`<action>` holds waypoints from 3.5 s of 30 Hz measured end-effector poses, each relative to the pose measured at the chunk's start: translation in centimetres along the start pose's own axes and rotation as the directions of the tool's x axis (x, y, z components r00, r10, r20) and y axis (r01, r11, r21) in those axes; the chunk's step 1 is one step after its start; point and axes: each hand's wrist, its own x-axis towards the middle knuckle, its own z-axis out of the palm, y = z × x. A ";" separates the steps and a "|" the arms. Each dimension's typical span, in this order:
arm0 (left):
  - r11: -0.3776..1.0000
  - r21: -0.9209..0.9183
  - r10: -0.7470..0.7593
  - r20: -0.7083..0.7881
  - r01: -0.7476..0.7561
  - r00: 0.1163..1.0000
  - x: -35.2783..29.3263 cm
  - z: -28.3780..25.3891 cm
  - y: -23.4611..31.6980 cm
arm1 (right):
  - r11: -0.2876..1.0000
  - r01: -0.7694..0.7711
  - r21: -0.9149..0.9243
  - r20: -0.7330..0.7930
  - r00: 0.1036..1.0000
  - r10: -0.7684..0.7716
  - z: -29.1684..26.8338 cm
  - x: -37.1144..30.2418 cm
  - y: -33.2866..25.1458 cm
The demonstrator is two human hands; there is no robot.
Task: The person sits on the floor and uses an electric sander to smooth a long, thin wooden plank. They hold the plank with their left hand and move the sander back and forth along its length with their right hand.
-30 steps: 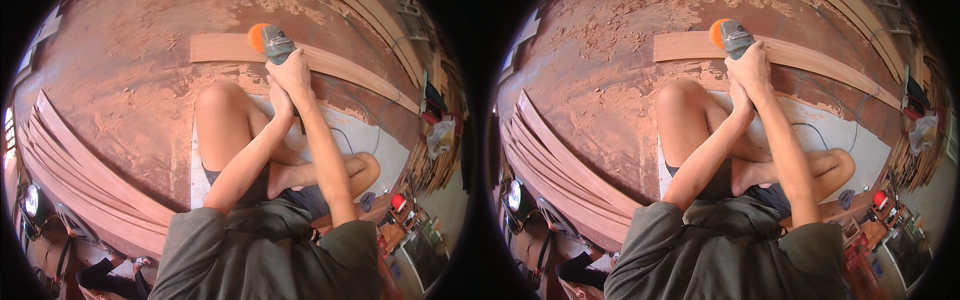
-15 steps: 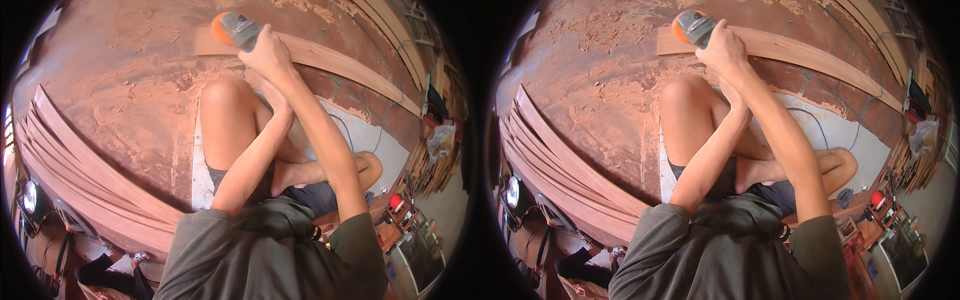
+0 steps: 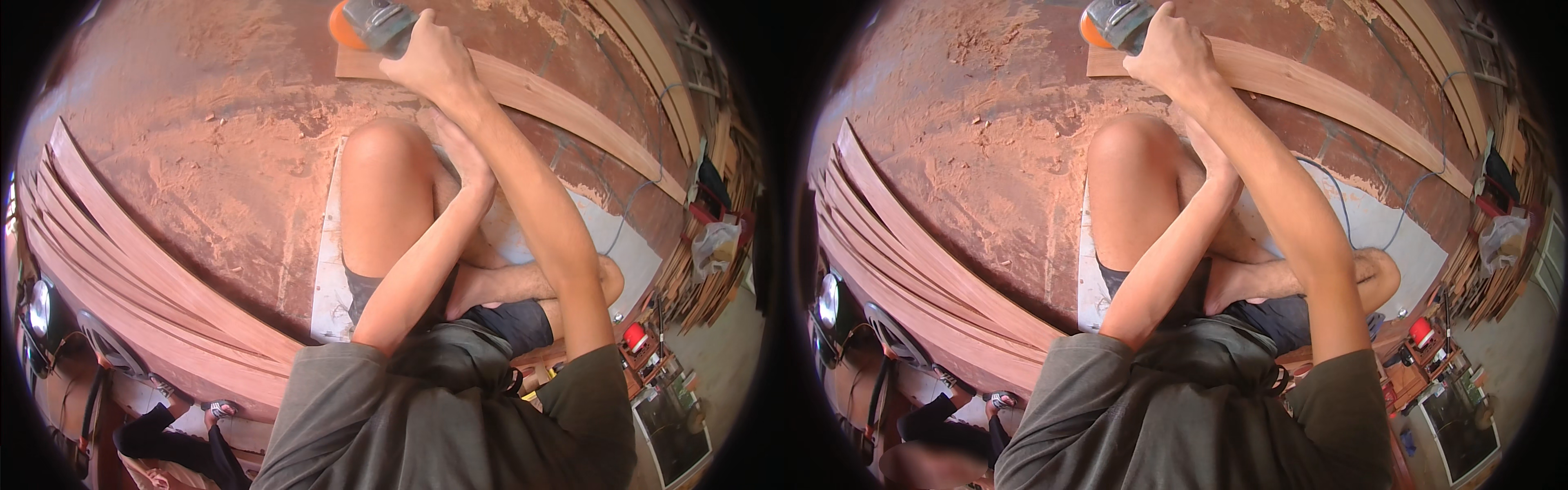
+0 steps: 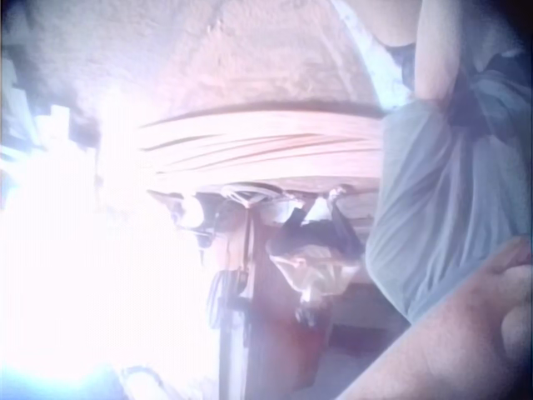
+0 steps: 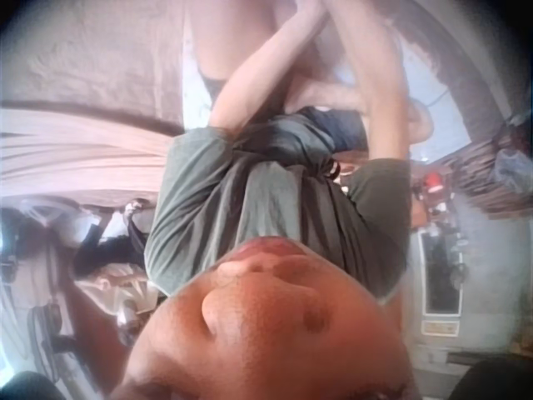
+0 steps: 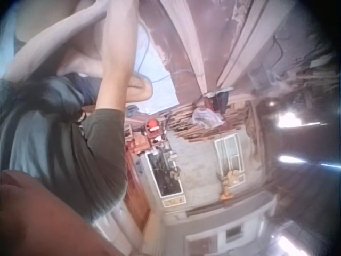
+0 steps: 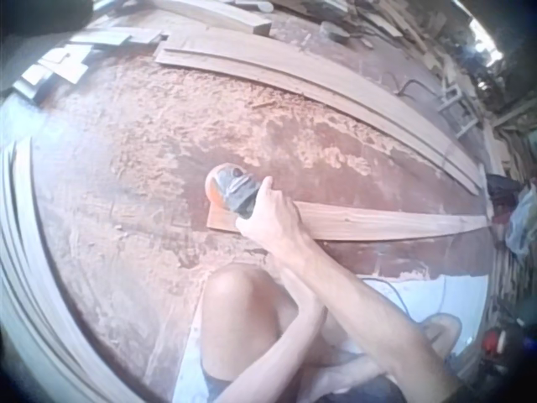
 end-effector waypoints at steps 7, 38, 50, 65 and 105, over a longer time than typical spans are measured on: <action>0.971 -0.151 -0.082 0.511 0.183 0.856 -1.9 -6.4 7.1 | 0.998 0.058 -0.003 0.077 0.995 -0.058 0.8 -0.6 1.4; 0.950 0.070 -0.274 0.660 0.306 0.699 -2.2 -3.0 8.5 | 0.959 -0.277 0.064 -0.150 0.947 0.284 -4.0 -3.8 11.6; 0.983 -0.084 -0.089 0.546 0.161 0.833 -0.9 -3.3 13.2 | 0.967 -0.255 -0.006 -0.028 0.967 0.255 -3.1 1.8 4.4; 0.950 0.140 0.147 0.587 -0.279 0.796 -2.1 -4.3 10.4 | 0.989 -0.149 -0.017 -0.049 0.988 0.148 -1.1 -0.3 5.9; 0.985 -0.131 -0.011 0.590 0.109 0.808 -1.2 -3.0 9.5 | 0.987 -0.138 -0.076 -0.152 0.980 0.126 -1.8 3.0 6.4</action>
